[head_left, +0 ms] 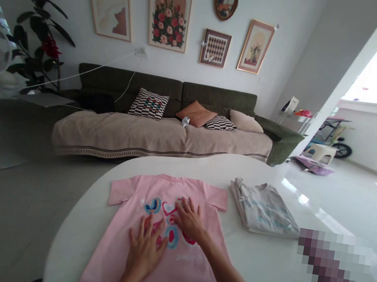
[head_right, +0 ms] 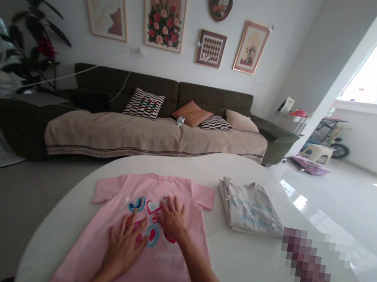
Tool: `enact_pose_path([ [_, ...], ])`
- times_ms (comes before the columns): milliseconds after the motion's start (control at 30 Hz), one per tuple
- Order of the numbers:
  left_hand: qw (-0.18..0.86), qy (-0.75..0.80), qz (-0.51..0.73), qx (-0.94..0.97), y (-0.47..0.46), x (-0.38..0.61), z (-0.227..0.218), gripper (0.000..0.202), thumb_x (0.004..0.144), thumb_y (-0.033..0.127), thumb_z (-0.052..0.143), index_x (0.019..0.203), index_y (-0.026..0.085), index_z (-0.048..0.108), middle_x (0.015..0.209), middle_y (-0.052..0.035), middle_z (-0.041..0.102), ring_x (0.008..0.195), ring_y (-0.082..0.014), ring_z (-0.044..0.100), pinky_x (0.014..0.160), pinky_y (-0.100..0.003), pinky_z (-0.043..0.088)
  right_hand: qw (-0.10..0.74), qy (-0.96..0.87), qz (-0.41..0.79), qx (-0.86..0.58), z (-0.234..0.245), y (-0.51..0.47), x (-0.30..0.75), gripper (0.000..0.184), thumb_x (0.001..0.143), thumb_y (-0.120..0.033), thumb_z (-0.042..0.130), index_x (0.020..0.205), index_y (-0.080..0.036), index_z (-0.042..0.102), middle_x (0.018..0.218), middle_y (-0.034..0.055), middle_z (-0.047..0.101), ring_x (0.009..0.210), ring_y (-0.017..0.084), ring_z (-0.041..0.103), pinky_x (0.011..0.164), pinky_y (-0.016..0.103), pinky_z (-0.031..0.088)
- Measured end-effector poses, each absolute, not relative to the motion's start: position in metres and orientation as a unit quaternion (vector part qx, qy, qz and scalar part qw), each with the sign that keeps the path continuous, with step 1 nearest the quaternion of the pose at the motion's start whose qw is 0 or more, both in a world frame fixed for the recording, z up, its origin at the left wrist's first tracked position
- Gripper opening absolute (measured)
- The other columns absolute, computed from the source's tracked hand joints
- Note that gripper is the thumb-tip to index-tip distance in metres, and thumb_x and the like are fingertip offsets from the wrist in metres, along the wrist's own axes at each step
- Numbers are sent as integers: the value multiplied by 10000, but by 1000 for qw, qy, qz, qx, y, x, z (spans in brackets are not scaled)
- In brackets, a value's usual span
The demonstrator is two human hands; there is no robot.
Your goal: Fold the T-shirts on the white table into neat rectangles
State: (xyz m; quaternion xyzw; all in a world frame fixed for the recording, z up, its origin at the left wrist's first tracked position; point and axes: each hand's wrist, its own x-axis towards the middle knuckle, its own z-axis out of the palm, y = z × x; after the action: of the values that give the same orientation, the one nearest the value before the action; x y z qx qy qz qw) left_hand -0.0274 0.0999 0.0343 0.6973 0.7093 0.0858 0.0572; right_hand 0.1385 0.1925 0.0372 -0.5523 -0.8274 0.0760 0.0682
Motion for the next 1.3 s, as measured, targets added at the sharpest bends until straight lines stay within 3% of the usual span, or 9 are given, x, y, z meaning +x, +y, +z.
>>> enact_pose_path([
  [133,52,713,88,694,101,-27,32,536,836,478,350,1354,367,268,1472,-30,173,1344,-311,68,999,-619,85,41,-789,60,-610,31,214,162,529,879,-557,225,1375,-373,199,1469,3,167,1344,241,100,1016,538,159],
  [300,40,708,102,698,101,-28,30,529,836,446,357,1352,385,257,1471,-25,179,1345,-301,75,1003,-612,88,33,-727,40,-684,32,249,212,571,900,-492,186,1409,-234,150,1465,61,171,1341,238,105,1017,530,167],
  [567,60,707,109,697,97,-28,35,547,815,476,383,1346,382,287,1464,-19,203,1345,-296,87,1018,-595,102,36,-693,37,-719,34,267,210,542,911,-410,188,1403,-182,190,1459,100,178,1329,276,149,1002,567,160],
  [667,69,715,125,684,103,-28,41,548,801,481,414,1330,357,345,1427,-37,301,1317,-307,190,1020,-597,115,48,-700,29,-712,37,267,193,545,907,-364,226,1394,-121,212,1455,139,164,1335,265,129,1019,548,137],
  [800,74,757,169,627,147,-25,57,453,861,379,327,1293,281,421,1325,-71,457,1239,-282,351,992,-619,175,57,-726,32,-685,32,264,176,528,907,-357,233,1390,-142,229,1457,107,174,1338,208,141,1026,474,195],
  [933,36,748,192,635,217,-28,61,460,877,243,252,1317,196,378,1406,-75,340,1310,-237,233,1019,-569,189,64,-734,32,-675,23,259,176,560,911,-410,211,1397,-131,205,1452,107,191,1340,221,127,1029,478,184],
  [1067,50,721,163,672,272,-53,55,466,852,217,309,1313,206,375,1425,-67,306,1317,-228,210,1038,-544,141,71,-734,24,-675,19,256,180,570,911,-425,215,1399,-131,203,1455,105,177,1341,235,116,1043,474,145],
  [1167,67,742,161,647,303,-82,59,402,864,235,275,1192,206,507,1323,-105,452,1236,-263,352,994,-566,186,93,-734,14,-672,19,255,180,566,909,-426,225,1396,-138,219,1448,108,202,1334,236,149,1045,464,149],
  [1300,121,756,140,628,339,-111,70,308,824,367,395,810,195,651,945,-95,664,954,-300,565,872,-563,317,119,-733,2,-670,19,255,178,562,909,-422,227,1394,-138,226,1440,109,227,1329,242,168,1045,459,144],
])
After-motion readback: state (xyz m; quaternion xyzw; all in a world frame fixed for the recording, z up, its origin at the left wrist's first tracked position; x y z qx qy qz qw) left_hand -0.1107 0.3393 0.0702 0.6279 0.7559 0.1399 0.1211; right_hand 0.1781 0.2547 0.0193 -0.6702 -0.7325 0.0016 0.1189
